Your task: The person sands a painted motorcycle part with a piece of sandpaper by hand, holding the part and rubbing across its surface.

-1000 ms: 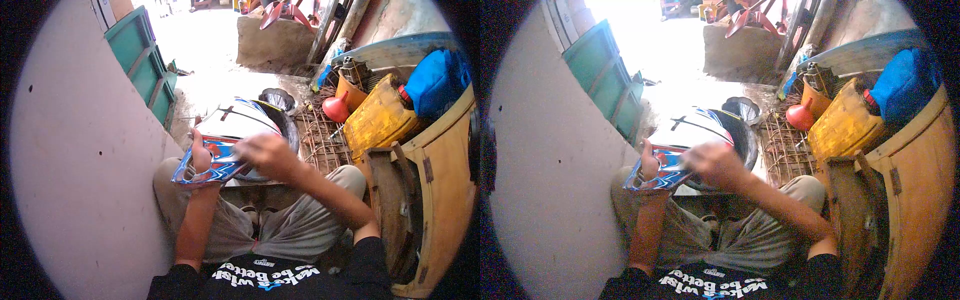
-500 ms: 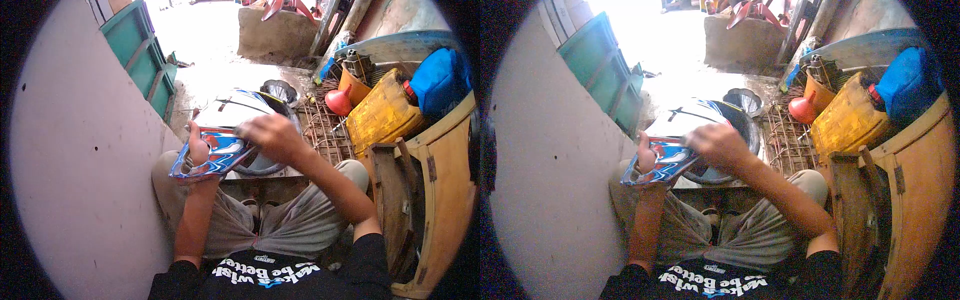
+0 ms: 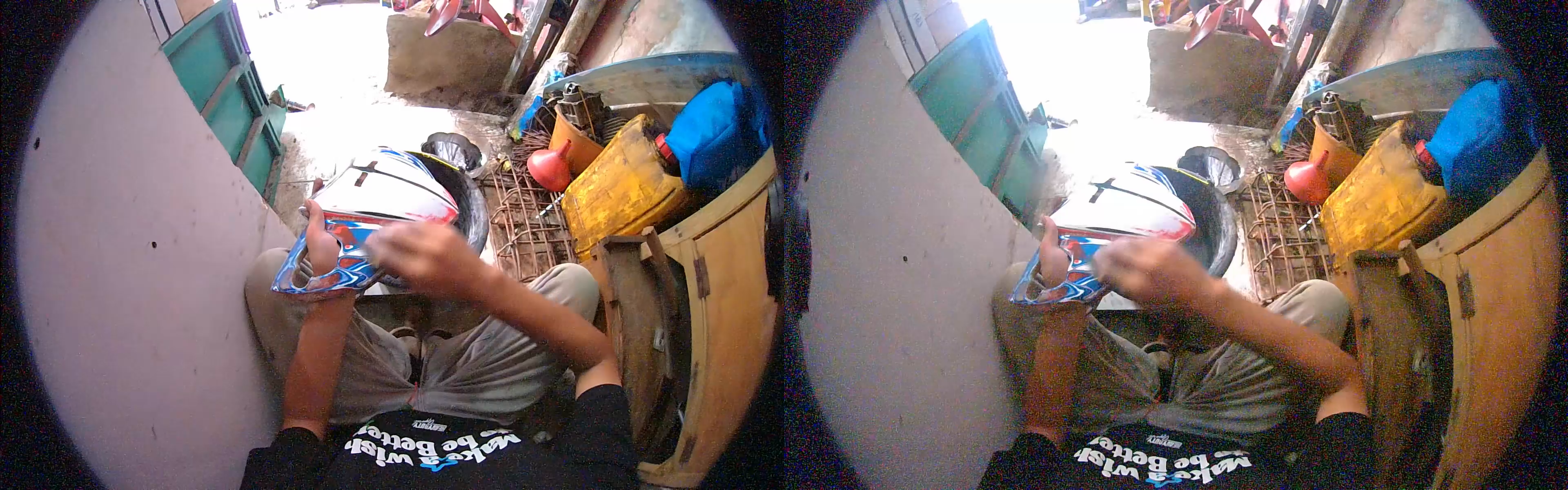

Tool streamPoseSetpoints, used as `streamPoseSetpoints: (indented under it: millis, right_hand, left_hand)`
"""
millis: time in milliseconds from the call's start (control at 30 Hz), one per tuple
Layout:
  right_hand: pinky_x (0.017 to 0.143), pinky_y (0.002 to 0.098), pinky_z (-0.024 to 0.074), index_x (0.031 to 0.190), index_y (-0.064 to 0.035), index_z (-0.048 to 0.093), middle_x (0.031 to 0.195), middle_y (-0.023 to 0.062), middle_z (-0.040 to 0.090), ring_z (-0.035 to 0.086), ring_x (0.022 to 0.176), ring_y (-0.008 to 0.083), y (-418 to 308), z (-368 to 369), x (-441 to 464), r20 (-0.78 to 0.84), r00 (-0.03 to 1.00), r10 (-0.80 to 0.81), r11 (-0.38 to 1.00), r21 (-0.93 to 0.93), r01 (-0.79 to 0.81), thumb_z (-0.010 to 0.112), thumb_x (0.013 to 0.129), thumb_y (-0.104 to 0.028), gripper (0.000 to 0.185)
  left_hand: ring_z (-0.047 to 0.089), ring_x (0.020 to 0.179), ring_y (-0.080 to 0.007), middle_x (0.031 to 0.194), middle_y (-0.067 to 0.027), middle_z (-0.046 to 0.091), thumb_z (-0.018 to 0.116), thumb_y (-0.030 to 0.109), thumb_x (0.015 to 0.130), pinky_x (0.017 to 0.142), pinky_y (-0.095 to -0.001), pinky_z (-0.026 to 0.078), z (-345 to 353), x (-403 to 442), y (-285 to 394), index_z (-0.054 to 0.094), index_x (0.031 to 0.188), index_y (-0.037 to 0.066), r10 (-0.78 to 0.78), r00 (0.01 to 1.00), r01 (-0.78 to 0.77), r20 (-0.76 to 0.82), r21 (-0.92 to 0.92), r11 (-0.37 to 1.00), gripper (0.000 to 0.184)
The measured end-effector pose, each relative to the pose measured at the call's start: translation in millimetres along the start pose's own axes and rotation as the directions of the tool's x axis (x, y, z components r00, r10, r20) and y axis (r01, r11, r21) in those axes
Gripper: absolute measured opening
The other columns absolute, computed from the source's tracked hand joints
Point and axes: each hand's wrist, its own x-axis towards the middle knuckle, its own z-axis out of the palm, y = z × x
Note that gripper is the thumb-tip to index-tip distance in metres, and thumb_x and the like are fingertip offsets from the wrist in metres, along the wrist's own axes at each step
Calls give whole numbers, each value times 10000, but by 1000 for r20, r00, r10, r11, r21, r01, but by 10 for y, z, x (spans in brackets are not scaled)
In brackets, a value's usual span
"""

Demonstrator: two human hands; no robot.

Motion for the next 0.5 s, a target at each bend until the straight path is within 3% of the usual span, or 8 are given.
streamPoseSetpoints:
  millis: [33,67,100,200,267,333,400,500]
  right_hand:
    - [808,393,588,1139,-99,696,1047,95,710,714,936,269,-39,-57,38,-5,999,-48,998,47,49,658,876,-142,269]
    - [805,395,587,1140,-97,694,1045,91,709,714,935,270,-67,-89,56,-15,996,-93,991,97,95,661,866,-137,279]
    - [798,396,586,1136,-98,698,1039,92,707,712,930,272,56,-91,34,65,998,16,1000,16,-17,664,863,-142,278]
    - [775,409,582,1127,-89,702,983,105,708,710,897,287,524,-108,-21,142,943,301,944,-187,-273,673,858,-175,284]
    - [783,413,586,1118,-80,703,1004,111,714,715,898,282,365,-90,9,178,955,238,969,-113,-220,671,857,-164,276]
    - [808,400,588,1119,-99,712,1076,107,723,722,931,269,-20,27,40,-11,999,33,991,126,-31,646,893,-157,243]
    - [808,404,590,1138,-123,716,1069,86,728,722,949,274,-104,-24,75,-7,998,-66,992,108,66,648,897,-163,253]
    - [772,417,589,1145,-113,714,1023,116,718,722,883,291,438,-90,63,149,955,258,966,-77,-249,657,897,-181,264]
  left_hand:
    - [578,1259,-391,1414,-227,557,271,562,1088,1088,-543,453,-13,12,96,430,1469,-24,-51,982,63,184,-56,996,717]
    - [574,1266,-388,1421,-226,553,268,547,1093,1096,-538,447,-6,6,57,427,1469,-21,-25,998,26,49,-9,1000,698]
    - [570,1273,-386,1428,-224,548,265,531,1099,1103,-532,442,14,-2,18,423,1468,-17,1,996,3,-88,48,999,680]
    - [554,1293,-378,1446,-218,533,266,497,1109,1123,-523,423,21,43,-22,400,1477,-8,96,983,-88,-156,56,995,638]
    - [546,1304,-376,1454,-215,527,265,487,1113,1132,-524,414,74,48,-31,390,1481,-4,109,983,-104,-148,40,994,626]
    - [545,1305,-379,1453,-216,528,263,496,1110,1131,-528,412,-17,71,-42,396,1479,-5,118,986,-117,-115,10,993,636]
    - [558,1287,-389,1442,-219,538,272,523,1101,1111,-539,431,100,-14,40,423,1468,-11,27,983,-27,-182,2,1000,665]
    - [575,1263,-389,1423,-223,551,296,564,1086,1092,-542,450,120,-7,-6,450,1457,-11,72,986,-63,-151,69,996,701]
